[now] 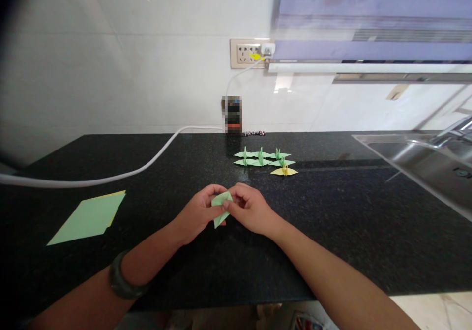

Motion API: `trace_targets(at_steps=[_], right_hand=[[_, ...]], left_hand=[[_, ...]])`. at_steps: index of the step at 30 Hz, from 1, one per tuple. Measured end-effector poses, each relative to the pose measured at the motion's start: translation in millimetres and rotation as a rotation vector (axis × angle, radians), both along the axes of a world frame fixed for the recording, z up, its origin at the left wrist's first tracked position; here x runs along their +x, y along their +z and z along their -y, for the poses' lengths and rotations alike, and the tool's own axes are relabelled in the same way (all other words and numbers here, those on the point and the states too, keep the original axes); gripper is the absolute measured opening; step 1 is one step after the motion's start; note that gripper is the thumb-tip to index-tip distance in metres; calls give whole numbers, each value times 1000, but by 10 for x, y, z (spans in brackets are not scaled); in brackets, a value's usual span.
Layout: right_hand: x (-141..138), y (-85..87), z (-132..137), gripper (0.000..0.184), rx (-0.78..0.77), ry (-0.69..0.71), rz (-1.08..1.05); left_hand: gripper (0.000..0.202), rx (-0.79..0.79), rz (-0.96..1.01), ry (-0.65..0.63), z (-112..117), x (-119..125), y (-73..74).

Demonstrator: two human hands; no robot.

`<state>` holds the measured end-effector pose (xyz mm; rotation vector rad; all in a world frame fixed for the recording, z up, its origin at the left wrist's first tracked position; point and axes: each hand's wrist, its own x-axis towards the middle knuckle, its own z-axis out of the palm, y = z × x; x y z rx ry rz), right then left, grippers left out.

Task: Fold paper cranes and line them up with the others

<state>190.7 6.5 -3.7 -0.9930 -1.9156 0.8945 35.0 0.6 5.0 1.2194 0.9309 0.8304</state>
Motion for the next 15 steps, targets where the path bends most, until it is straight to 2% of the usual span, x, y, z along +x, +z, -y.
trace_targets(at_steps=[7, 15], right_hand=[[-2, -26, -39, 14, 0, -102, -52], [0, -35, -32, 13, 66, -191, -82]], left_hand=[[24, -86, 165, -5, 5, -11, 45], [34, -253, 327, 4, -33, -33, 34]])
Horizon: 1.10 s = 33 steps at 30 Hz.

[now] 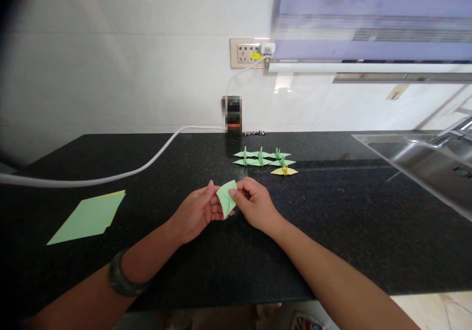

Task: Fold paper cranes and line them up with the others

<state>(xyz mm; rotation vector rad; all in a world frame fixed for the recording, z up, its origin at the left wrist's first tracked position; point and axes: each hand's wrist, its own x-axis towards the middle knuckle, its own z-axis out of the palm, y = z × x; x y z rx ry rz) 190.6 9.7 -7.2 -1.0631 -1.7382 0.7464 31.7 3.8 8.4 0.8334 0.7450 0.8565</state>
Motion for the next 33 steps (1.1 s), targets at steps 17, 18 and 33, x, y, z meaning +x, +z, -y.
trace_targets(at_steps=[17, 18, 33], right_hand=[[-24, 91, 71, 9, 130, -47, 124], [-25, 87, 71, 9, 126, -46, 124], [-18, 37, 68, 16, 13, -34, 77]], left_hand=[[25, 77, -41, 14, 35, 25, -46], [25, 89, -55, 22, 35, 25, -51], [18, 190, -259, 65, 46, 30, -22]])
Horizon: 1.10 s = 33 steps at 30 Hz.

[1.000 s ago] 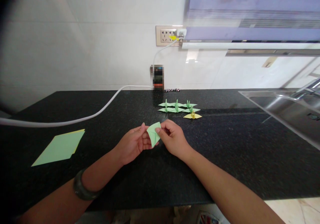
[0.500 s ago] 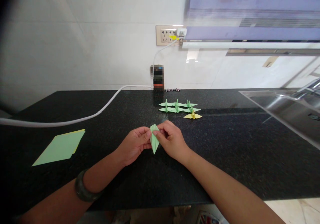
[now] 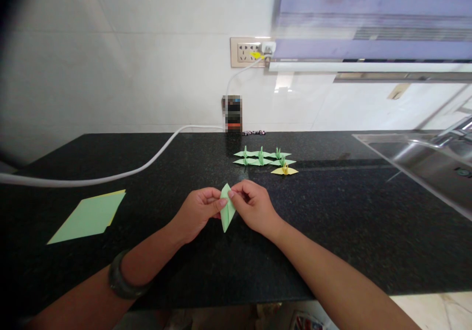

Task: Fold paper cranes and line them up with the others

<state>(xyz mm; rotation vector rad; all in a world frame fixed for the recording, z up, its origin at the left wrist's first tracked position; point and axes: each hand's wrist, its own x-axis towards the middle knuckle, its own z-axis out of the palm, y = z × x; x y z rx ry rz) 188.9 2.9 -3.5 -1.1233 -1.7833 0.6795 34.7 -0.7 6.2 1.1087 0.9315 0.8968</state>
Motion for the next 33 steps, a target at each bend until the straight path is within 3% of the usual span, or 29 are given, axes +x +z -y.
trace_targets(at_steps=[8, 19, 33], right_hand=[[10, -9, -23, 14, -53, 58, -63], [-1, -11, 3, 17, -81, 46, -89], [-25, -31, 12, 18, -146, 60, -154]], left_hand=[[21, 0, -51, -7, -2, -5, 8], [36, -165, 191, -109, -31, -35, -27], [34, 25, 20, 3, 6, -8, 0]])
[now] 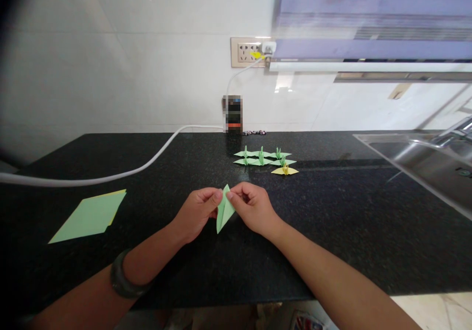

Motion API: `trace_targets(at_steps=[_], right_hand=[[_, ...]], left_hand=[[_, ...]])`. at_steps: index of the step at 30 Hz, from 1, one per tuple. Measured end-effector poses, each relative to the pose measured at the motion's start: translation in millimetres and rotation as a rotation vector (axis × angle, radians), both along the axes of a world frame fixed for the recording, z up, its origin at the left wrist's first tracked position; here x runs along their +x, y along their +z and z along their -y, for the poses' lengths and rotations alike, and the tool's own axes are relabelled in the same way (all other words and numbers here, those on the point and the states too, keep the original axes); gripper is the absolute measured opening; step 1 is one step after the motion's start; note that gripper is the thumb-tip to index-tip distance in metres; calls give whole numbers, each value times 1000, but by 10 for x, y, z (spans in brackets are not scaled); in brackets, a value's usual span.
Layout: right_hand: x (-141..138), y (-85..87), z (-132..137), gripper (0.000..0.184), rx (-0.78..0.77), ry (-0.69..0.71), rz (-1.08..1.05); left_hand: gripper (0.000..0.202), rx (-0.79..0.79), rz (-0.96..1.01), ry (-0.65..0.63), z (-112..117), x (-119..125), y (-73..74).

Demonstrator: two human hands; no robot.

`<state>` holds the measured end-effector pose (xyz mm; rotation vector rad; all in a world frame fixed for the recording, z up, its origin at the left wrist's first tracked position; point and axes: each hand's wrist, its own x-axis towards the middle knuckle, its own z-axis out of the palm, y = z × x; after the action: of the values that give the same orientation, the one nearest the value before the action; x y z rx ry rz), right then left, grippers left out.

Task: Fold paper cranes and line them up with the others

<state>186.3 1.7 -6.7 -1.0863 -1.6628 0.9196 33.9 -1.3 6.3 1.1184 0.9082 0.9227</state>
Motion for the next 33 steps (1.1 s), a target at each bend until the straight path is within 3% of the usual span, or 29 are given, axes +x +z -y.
trace_targets(at_steps=[11, 21, 33], right_hand=[[-30, 30, 28, 17, -35, 26, -33], [-36, 50, -2, 20, -182, 87, -227], [-21, 92, -26, 17, -238, 102, -268]], left_hand=[[30, 186, -249, 49, -19, -16, -14], [35, 243, -350, 41, -17, -24, -14], [36, 277, -406, 6, -15, -39, -12]])
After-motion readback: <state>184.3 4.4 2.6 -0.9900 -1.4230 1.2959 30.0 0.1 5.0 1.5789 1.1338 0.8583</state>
